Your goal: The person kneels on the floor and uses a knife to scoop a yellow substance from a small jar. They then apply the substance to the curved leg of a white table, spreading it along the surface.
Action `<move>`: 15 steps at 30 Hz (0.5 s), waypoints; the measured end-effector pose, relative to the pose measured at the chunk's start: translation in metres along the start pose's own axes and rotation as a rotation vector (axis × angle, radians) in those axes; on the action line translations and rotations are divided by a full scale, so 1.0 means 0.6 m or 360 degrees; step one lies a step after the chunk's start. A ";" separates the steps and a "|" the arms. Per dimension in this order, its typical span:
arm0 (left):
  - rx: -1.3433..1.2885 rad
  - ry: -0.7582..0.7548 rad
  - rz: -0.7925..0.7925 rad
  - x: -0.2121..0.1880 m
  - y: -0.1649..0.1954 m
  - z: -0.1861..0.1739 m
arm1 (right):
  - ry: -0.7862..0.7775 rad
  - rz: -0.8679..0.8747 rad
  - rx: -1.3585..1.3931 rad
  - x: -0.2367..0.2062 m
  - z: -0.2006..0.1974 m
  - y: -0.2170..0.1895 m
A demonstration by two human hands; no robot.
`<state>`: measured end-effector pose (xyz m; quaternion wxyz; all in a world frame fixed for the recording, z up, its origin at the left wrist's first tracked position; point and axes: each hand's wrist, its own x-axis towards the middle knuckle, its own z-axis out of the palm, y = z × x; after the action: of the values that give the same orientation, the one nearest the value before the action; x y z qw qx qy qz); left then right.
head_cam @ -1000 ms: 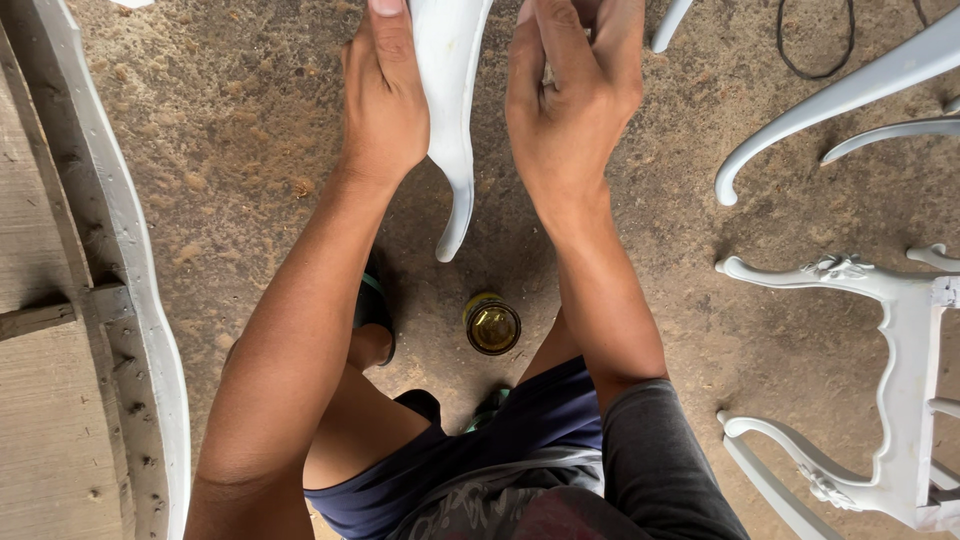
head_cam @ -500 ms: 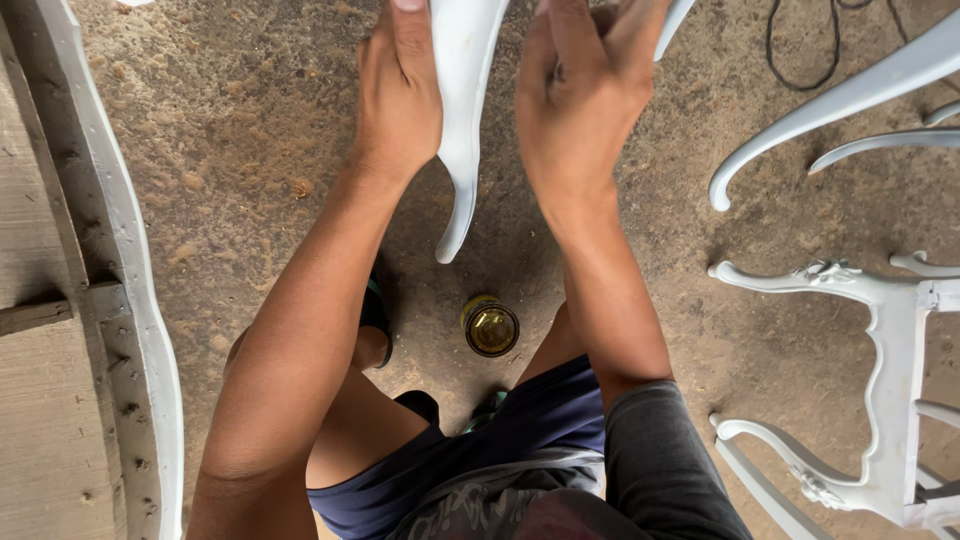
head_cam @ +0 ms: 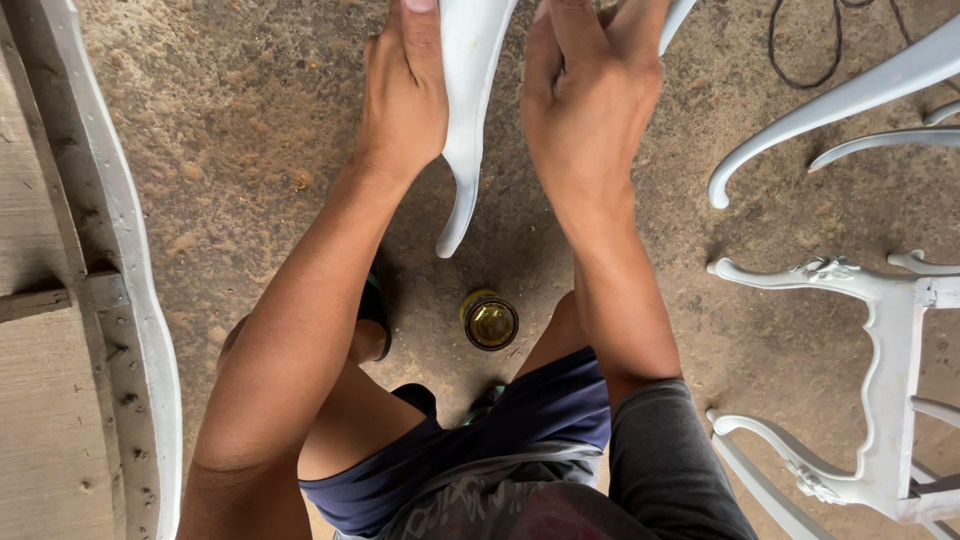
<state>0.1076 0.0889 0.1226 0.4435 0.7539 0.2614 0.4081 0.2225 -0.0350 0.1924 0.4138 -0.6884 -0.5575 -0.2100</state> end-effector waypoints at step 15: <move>0.0015 0.0005 0.0099 -0.008 -0.018 0.006 | -0.0168 0.0009 -0.0320 -0.016 -0.008 -0.011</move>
<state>0.1076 0.0884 0.1104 0.4267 0.7631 0.2404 0.4216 0.2144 -0.0442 0.1898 0.3135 -0.7381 -0.5526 -0.2270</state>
